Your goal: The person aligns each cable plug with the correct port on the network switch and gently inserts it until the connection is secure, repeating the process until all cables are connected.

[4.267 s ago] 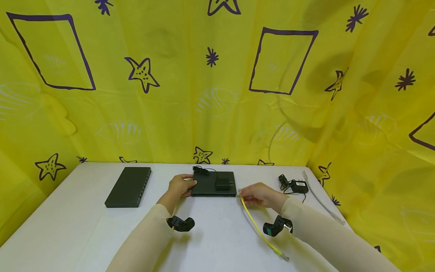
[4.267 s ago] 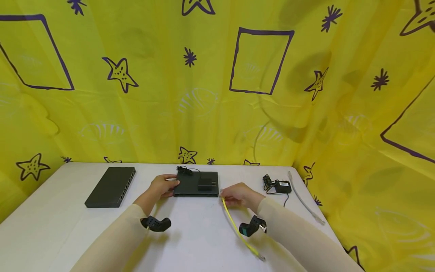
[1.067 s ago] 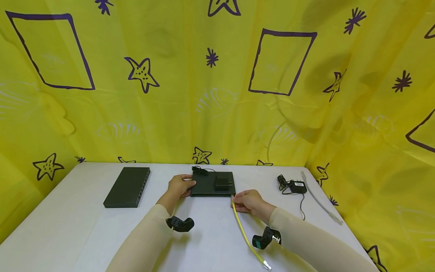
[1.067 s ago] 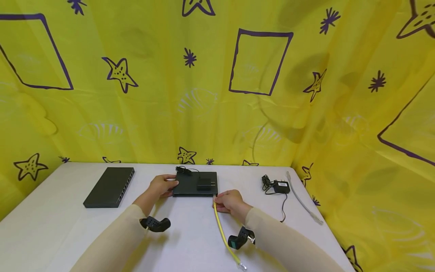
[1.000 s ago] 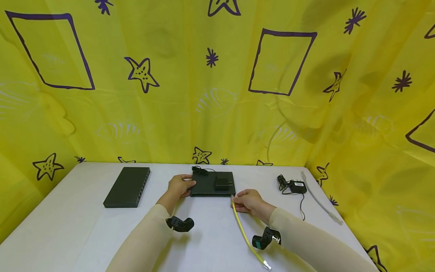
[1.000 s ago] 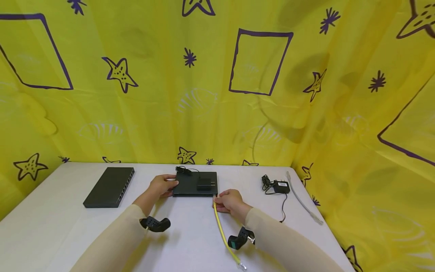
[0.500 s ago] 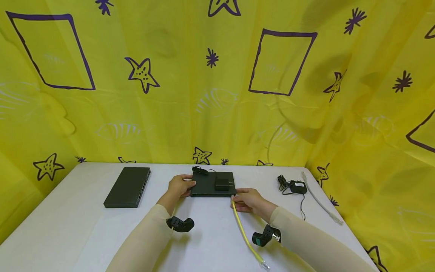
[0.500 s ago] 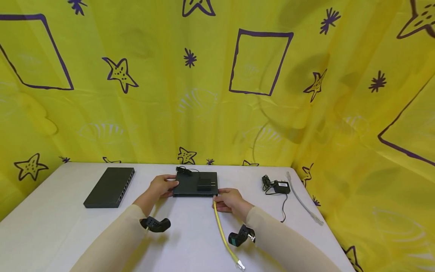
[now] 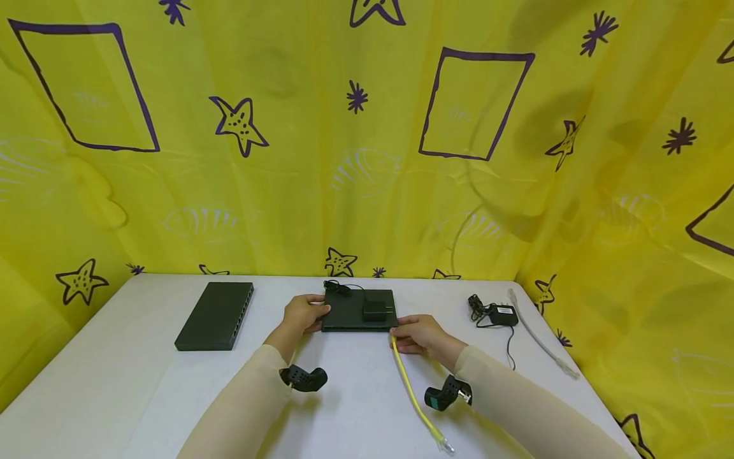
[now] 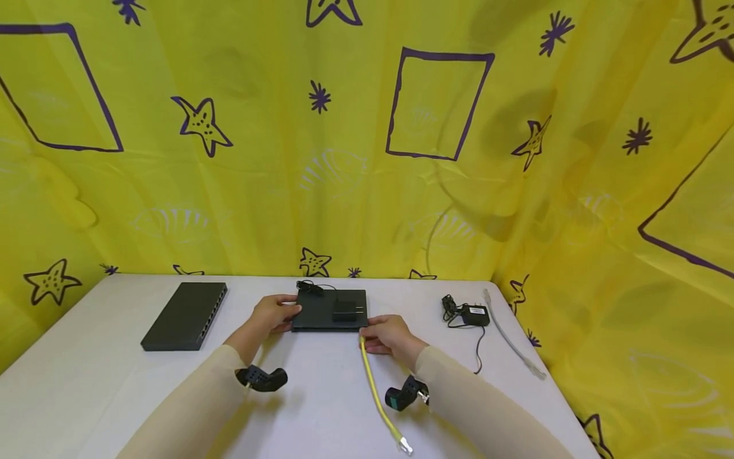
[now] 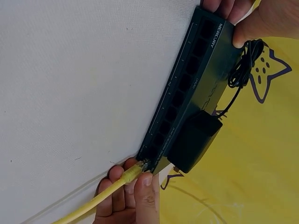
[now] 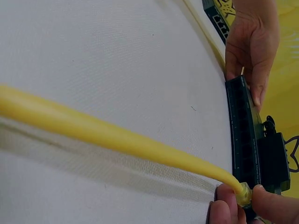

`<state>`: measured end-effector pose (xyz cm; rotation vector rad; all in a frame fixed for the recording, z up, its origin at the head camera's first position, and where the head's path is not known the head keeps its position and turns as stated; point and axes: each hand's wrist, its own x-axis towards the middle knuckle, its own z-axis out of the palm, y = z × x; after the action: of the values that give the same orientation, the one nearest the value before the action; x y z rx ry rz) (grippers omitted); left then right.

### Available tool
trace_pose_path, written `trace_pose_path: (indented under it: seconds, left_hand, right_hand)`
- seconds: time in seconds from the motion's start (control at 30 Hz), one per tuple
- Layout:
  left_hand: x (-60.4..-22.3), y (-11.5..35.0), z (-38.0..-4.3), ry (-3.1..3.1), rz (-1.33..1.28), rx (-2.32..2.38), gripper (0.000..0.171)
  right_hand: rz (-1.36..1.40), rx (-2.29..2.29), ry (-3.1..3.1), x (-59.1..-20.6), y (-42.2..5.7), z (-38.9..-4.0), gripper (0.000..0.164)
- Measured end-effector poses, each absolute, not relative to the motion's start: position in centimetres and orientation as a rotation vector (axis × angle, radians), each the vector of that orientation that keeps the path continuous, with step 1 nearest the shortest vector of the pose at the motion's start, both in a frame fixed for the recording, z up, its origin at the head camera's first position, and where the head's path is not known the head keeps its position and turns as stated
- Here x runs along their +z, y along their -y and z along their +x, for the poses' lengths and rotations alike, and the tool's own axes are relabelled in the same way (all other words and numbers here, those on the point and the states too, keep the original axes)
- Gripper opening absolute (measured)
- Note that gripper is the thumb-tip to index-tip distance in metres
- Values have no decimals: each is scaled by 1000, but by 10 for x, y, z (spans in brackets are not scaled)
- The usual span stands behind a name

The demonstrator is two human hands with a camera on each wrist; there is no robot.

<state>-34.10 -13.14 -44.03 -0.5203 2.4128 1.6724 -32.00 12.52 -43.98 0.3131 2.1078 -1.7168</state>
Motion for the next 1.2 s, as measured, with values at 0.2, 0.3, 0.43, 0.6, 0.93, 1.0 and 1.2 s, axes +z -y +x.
trace_pose_path:
  seconds: [0.2,0.3,0.43,0.6,0.93,1.0,1.2]
  left_hand:
    - [-438,131,-343,-2435,-525,1665,42]
    - [-437,131,-344,-2457,-520,1642,40]
    - [-437,132,-343,-2481,-495,1622,40]
    - [-439,133,-343,-2502,-462,1609,39]
    - [-440,132,-342,-2479,-451,1626,40]
    - [-440,132,-342,-2478,-454,1619,40]
    - [-440,131,-343,-2471,-458,1624,40]
  right_hand:
    - [316,-1729,-2163,-440,-120,-320,39]
    - [307,-1750,-2208,-441,-117,-318,38]
    - [273,-1796,-2242,-443,-114,-315,37]
    - [205,-1734,-2322,-446,-116,-316,31]
    - [157,-1749,-2267,-448,-123,-315,34]
    - [123,-1723,-2253,-446,-125,-314,39]
    - [53,-1716,-2203,-444,-130,-313,53]
